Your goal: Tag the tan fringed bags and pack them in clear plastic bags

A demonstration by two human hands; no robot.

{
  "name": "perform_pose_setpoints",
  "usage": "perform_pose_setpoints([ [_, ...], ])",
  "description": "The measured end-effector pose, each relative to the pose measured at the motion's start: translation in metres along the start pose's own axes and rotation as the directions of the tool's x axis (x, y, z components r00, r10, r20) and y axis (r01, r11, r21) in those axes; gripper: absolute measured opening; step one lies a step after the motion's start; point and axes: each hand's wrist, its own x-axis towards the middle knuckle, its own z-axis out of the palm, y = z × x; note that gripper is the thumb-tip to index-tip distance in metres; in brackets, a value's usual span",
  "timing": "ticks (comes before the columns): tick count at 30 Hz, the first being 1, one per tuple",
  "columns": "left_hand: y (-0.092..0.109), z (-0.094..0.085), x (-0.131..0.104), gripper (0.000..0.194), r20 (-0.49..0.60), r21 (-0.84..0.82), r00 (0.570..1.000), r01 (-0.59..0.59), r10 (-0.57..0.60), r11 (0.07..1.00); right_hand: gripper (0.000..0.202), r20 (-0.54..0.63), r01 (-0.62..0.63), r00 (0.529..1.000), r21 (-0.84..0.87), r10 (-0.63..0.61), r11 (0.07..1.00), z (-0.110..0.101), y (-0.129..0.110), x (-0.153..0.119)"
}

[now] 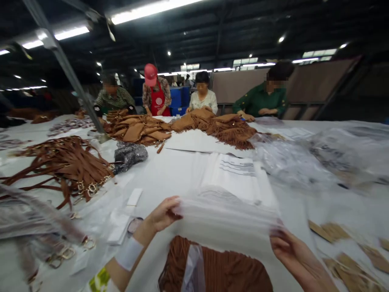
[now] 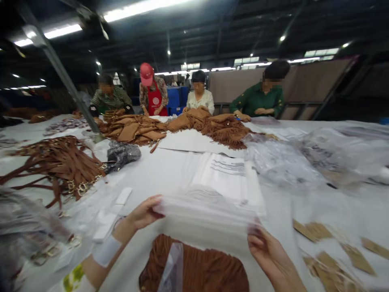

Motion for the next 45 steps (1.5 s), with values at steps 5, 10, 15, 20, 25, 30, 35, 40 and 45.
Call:
perform_pose_setpoints([
  [5, 0.003, -0.003, 0.013, 0.007, -0.087, -0.177, 0.996, -0.041, 0.026, 0.983, 0.028, -0.062, -0.103, 0.994, -0.187, 0.093, 0.977, 0.022, 0.024, -0.019],
  [10, 0.009, 0.009, 0.025, 0.019, -0.097, -0.181, 0.995, -0.001, -0.017, 0.984, 0.03, 0.187, -0.119, 0.953, -0.493, 0.239, 0.862, 0.027, 0.027, -0.03],
  [15, 0.072, 0.038, 0.009, 0.005, 0.019, -0.09, 0.995, -0.093, 0.095, 0.992, 0.019, 0.467, 0.391, 0.882, -0.801, 0.063, 0.453, 0.052, -0.019, -0.028],
  [20, 0.097, 0.044, -0.007, 0.015, 0.526, 0.655, 0.809, -0.581, 0.261, 0.482, 0.006, 0.733, 0.705, 0.632, -0.679, -0.253, -0.206, 0.052, -0.045, -0.01],
  [25, 0.024, -0.012, 0.019, 0.017, 0.723, 0.616, 0.678, -0.72, -0.136, -0.318, 0.02, 0.676, 0.572, 0.695, -0.726, -0.244, -0.381, 0.001, -0.018, 0.013],
  [30, -0.024, -0.056, 0.028, 0.031, 0.701, 0.492, 0.68, -0.68, -0.216, -0.544, 0.023, 0.676, 0.613, 0.736, -0.689, -0.038, -0.387, -0.036, 0.013, 0.016],
  [35, -0.039, -0.065, 0.0, 0.023, 0.607, 0.537, 0.753, -0.625, -0.254, -0.567, 0.017, 0.581, 0.572, 0.813, -0.784, 0.038, -0.241, -0.06, 0.033, -0.012],
  [40, -0.062, -0.066, -0.024, 0.017, 0.447, 0.751, 0.879, -0.471, -0.167, -0.463, 0.035, 0.28, 0.274, 0.952, -0.96, 0.126, 0.06, -0.062, 0.043, -0.05],
  [45, -0.06, -0.058, -0.026, 0.02, 0.254, 0.966, 0.953, -0.242, -0.166, 0.089, 0.045, 0.112, 0.005, 0.959, -0.926, 0.261, 0.378, -0.049, 0.042, -0.066],
])
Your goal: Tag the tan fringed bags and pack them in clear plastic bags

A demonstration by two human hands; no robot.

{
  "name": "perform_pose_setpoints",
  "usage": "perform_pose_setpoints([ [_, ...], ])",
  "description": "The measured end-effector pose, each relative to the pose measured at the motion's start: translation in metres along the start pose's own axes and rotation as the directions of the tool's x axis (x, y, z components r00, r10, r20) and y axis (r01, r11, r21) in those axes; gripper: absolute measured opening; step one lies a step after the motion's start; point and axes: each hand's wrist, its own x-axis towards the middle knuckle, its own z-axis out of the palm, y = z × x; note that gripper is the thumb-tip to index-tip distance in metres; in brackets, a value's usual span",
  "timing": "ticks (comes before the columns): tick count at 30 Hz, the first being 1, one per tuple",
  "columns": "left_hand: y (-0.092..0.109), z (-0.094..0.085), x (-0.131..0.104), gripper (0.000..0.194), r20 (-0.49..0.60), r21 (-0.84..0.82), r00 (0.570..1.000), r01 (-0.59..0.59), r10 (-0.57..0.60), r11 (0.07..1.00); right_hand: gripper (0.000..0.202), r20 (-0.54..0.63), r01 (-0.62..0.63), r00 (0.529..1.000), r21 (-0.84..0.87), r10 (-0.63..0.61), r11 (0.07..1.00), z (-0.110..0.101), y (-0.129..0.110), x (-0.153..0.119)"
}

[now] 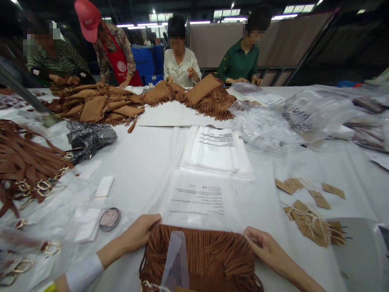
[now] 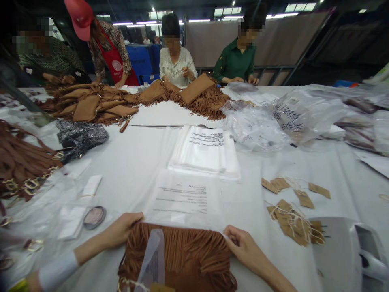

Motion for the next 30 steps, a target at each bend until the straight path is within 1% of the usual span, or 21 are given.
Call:
perform_pose_setpoints([
  [1, 0.0, -0.004, 0.001, 0.026, 0.069, -0.131, 0.996, 0.063, -0.055, 0.989, 0.045, 0.032, -0.027, 0.999, 0.058, 0.025, 0.998, -0.001, -0.002, 0.0],
  [2, 0.0, -0.009, 0.001, 0.03, 0.158, -0.26, 0.983, 0.134, -0.095, 0.956, 0.045, 0.069, -0.047, 0.997, 0.111, 0.04, 0.993, -0.003, -0.004, 0.001],
  [4, -0.005, -0.018, 0.001, 0.038, 0.342, -0.484, 0.934, 0.267, -0.101, 0.833, 0.044, 0.154, -0.062, 0.988, 0.206, 0.03, 0.977, -0.009, -0.007, 0.004],
  [5, -0.008, -0.021, 0.001, 0.043, 0.4, -0.557, 0.913, 0.311, -0.079, 0.77, 0.044, 0.201, -0.061, 0.98, 0.244, 0.011, 0.968, -0.011, -0.009, 0.005],
  [6, -0.011, -0.022, 0.0, 0.046, 0.428, -0.6, 0.902, 0.334, -0.061, 0.727, 0.043, 0.242, -0.061, 0.97, 0.27, -0.006, 0.961, -0.013, -0.01, 0.006],
  [8, -0.016, -0.021, -0.001, 0.048, 0.419, -0.624, 0.906, 0.334, -0.058, 0.707, 0.042, 0.29, -0.075, 0.957, 0.274, -0.008, 0.959, -0.014, -0.014, 0.008],
  [10, -0.018, -0.015, -0.003, 0.041, 0.36, -0.59, 0.928, 0.306, -0.096, 0.747, 0.041, 0.267, -0.083, 0.963, 0.234, 0.018, 0.969, -0.011, -0.015, 0.01],
  [11, -0.019, -0.01, -0.004, 0.036, 0.298, -0.553, 0.946, 0.279, -0.127, 0.785, 0.041, 0.221, -0.071, 0.975, 0.21, 0.023, 0.975, -0.007, -0.014, 0.011],
  [12, -0.019, -0.005, -0.005, 0.032, 0.206, -0.496, 0.966, 0.241, -0.156, 0.834, 0.04, 0.158, -0.048, 0.987, 0.182, 0.019, 0.982, -0.004, -0.012, 0.012],
  [13, -0.019, 0.001, -0.006, 0.031, 0.09, -0.417, 0.981, 0.194, -0.172, 0.888, 0.04, 0.08, -0.018, 0.997, 0.15, 0.006, 0.989, 0.001, -0.009, 0.014],
  [14, -0.019, 0.008, -0.007, 0.033, -0.041, -0.32, 0.985, 0.147, -0.169, 0.936, 0.041, -0.006, 0.013, 1.0, 0.113, -0.012, 0.993, 0.005, -0.004, 0.015],
  [16, -0.022, 0.022, -0.01, 0.04, -0.276, -0.117, 0.956, 0.071, -0.101, 0.991, 0.041, -0.157, 0.06, 0.986, 0.034, -0.054, 0.998, 0.014, 0.008, 0.018],
  [17, -0.024, 0.029, -0.012, 0.042, -0.354, -0.028, 0.934, 0.036, -0.044, 0.999, 0.04, -0.219, 0.078, 0.973, -0.004, -0.077, 0.997, 0.018, 0.014, 0.018],
  [19, -0.028, 0.04, -0.016, 0.039, -0.447, 0.123, 0.891, -0.031, 0.083, 0.992, 0.039, -0.316, 0.103, 0.941, -0.071, -0.121, 0.992, 0.024, 0.024, 0.018],
  [20, -0.029, 0.044, -0.018, 0.035, -0.48, 0.19, 0.866, -0.053, 0.14, 0.98, 0.038, -0.355, 0.112, 0.924, -0.102, -0.141, 0.988, 0.026, 0.028, 0.018],
  [22, -0.031, 0.047, -0.021, 0.018, -0.522, 0.309, 0.82, -0.073, 0.233, 0.948, 0.038, -0.403, 0.125, 0.897, -0.162, -0.182, 0.979, 0.028, 0.032, 0.016],
  [23, -0.03, 0.047, -0.022, 0.01, -0.525, 0.363, 0.806, -0.078, 0.273, 0.928, 0.037, -0.412, 0.133, 0.888, -0.195, -0.204, 0.972, 0.029, 0.032, 0.015],
  [24, -0.029, 0.047, -0.023, 0.008, -0.515, 0.415, 0.798, -0.088, 0.314, 0.906, 0.037, -0.414, 0.144, 0.881, -0.231, -0.231, 0.962, 0.029, 0.032, 0.014],
  [26, -0.026, 0.045, -0.025, 0.014, -0.471, 0.52, 0.782, -0.128, 0.408, 0.845, 0.036, -0.41, 0.185, 0.86, -0.305, -0.304, 0.934, 0.03, 0.03, 0.013],
  [28, -0.021, 0.043, -0.027, 0.028, -0.445, 0.599, 0.748, -0.159, 0.492, 0.785, 0.034, -0.394, 0.242, 0.83, -0.382, -0.394, 0.892, 0.03, 0.028, 0.012],
  [30, -0.016, 0.041, -0.029, 0.035, -0.447, 0.626, 0.709, -0.186, 0.545, 0.757, 0.032, -0.366, 0.299, 0.796, -0.455, -0.482, 0.839, 0.031, 0.028, 0.011],
])
